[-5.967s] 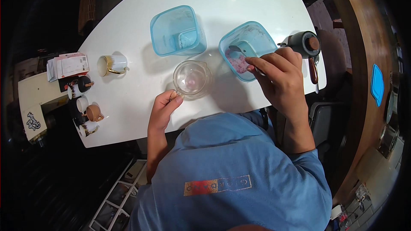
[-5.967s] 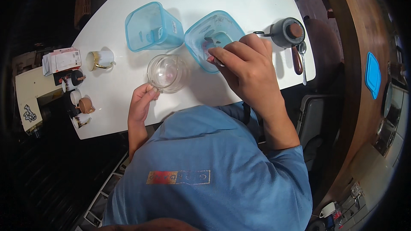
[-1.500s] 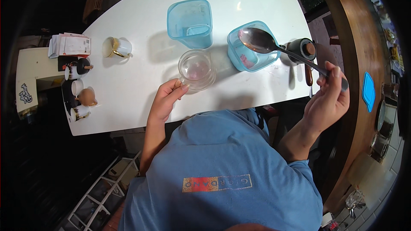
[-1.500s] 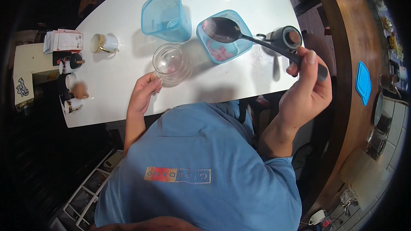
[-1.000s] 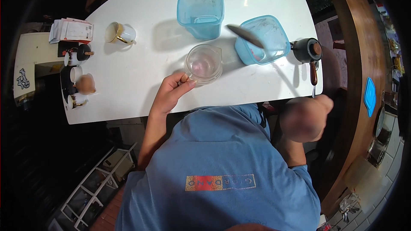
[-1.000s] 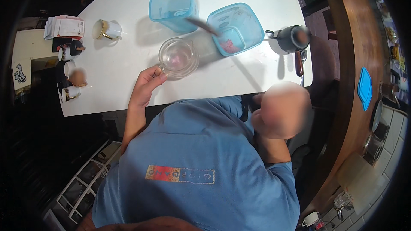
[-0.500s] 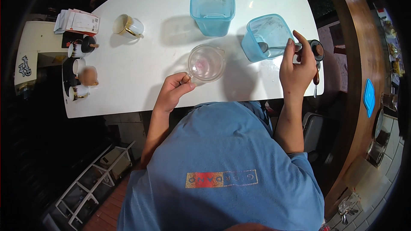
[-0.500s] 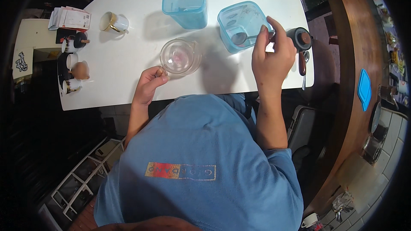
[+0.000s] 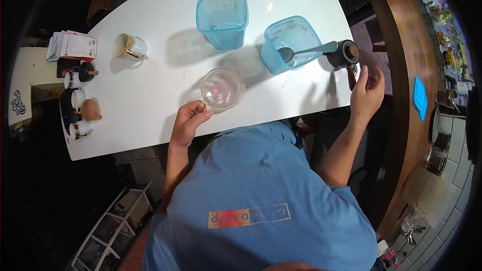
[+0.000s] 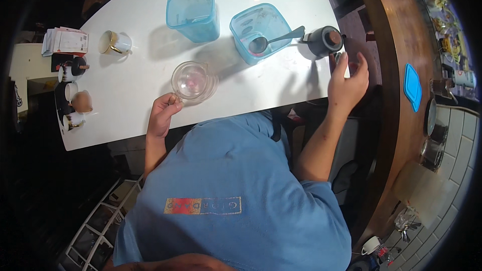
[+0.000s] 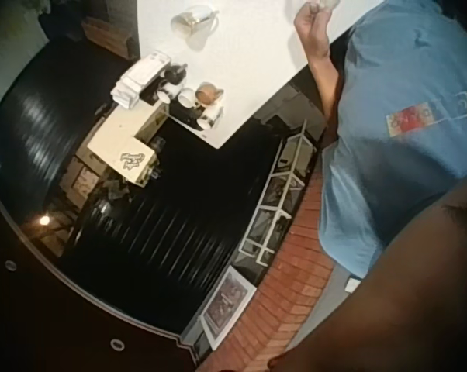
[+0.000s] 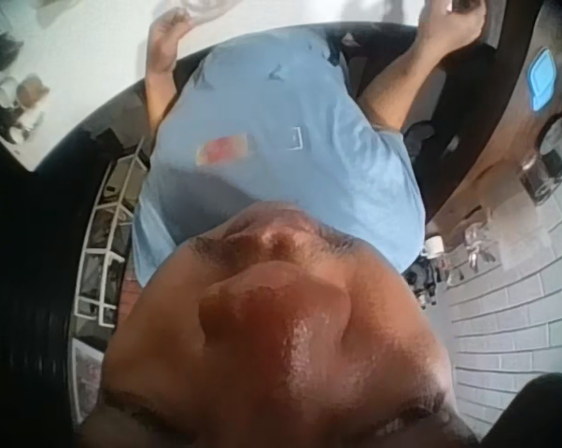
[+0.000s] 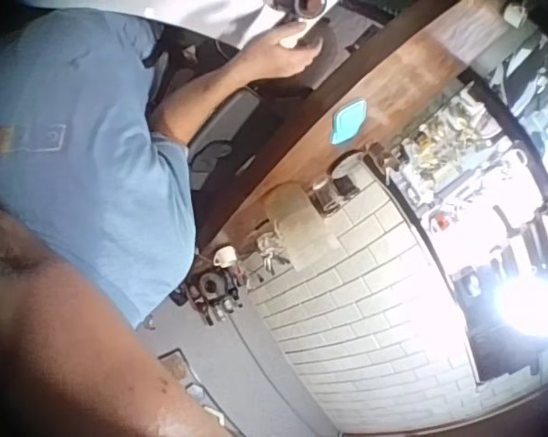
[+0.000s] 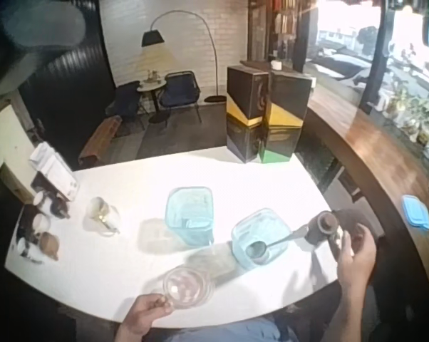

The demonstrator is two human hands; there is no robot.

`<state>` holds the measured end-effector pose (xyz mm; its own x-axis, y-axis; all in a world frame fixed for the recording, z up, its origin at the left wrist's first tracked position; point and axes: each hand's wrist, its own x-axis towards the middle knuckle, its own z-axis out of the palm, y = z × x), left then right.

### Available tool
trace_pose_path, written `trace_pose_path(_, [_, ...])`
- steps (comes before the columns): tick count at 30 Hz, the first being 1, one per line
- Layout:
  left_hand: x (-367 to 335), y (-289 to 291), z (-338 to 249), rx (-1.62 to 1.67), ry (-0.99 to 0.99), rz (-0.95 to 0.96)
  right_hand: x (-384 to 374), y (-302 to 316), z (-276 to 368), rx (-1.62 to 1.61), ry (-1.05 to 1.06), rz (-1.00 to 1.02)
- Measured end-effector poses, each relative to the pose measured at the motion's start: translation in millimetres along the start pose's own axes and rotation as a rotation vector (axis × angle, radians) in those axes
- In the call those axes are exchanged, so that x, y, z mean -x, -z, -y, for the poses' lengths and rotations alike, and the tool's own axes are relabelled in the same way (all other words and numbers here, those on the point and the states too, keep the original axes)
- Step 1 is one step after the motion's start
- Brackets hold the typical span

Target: The person adds pink powder from a container into a glass pitcher, stirs it with a spoon, and pours a light brown liquid from a large plastic jug into the pitcher.

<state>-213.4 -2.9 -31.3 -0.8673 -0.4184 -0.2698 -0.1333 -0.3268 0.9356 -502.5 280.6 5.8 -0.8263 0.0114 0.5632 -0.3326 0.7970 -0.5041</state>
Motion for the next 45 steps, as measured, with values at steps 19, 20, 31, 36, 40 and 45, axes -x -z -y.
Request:
trace_pose_path(19, [-11, 4, -2, -0.061, 0.075, 0.12, 20, 18, -12, -0.883, -0.707, 0.269])
trace_pose_path(20, [-11, 3, -3, -0.061, 0.082, 0.127, 21, 27, -6, -0.889, -0.685, 0.215])
trace_pose_path(31, [-24, -10, -53, -0.108, 0.059, 0.382, 6, 127, 43, -1.017, -0.506, 0.214])
trace_pose_path(36, [-21, -11, -73, -0.201, 0.073, 0.362, 0, 134, 72, -1.079, -0.35, 0.314])
trace_pose_path(40, [-17, -3, -78, -0.231, 0.06, 0.332, -3, 126, 92, -1.115, -0.298, 0.361])
trace_pose_path(45, [-10, 0, -77, -0.149, -0.014, 0.236, -1, 103, 120, -1.083, -0.247, 0.464])
